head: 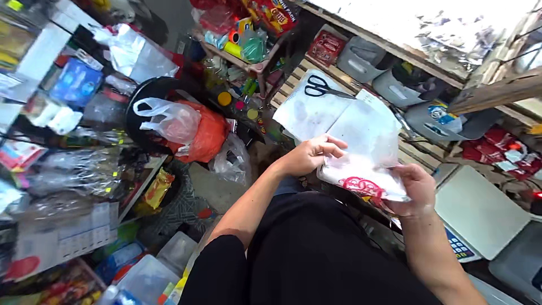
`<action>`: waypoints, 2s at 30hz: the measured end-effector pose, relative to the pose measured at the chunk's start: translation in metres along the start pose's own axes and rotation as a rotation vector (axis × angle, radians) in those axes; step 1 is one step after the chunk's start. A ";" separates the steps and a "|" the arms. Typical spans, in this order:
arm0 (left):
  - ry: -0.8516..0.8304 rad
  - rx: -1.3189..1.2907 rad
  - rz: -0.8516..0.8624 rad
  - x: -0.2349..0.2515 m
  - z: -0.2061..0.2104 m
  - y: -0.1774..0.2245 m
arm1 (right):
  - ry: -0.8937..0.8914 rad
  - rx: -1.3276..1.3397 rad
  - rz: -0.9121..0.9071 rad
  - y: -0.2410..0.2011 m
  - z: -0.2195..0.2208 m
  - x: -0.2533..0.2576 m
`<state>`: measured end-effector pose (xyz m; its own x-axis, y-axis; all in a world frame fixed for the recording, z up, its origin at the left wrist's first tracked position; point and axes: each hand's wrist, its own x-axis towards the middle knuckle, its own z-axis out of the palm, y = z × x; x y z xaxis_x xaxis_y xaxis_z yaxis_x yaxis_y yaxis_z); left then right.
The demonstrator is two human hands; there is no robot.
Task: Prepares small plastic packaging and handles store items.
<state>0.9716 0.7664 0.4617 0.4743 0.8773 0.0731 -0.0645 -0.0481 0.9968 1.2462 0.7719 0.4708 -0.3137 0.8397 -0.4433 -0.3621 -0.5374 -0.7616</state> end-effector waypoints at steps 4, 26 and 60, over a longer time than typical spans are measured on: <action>-0.012 0.238 0.098 -0.012 -0.001 -0.006 | -0.039 0.014 0.075 0.005 0.004 0.011; 1.407 -0.140 -0.999 -0.163 -0.043 -0.198 | 0.012 -1.726 -0.618 0.061 0.059 0.160; 1.039 0.288 -0.793 -0.227 -0.053 -0.154 | -0.806 -1.440 0.033 0.166 0.139 0.142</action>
<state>0.8274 0.6001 0.2900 -0.5947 0.6622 -0.4558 0.1626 0.6543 0.7385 1.0198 0.7916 0.3471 -0.8173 0.3288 -0.4732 0.5702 0.3433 -0.7463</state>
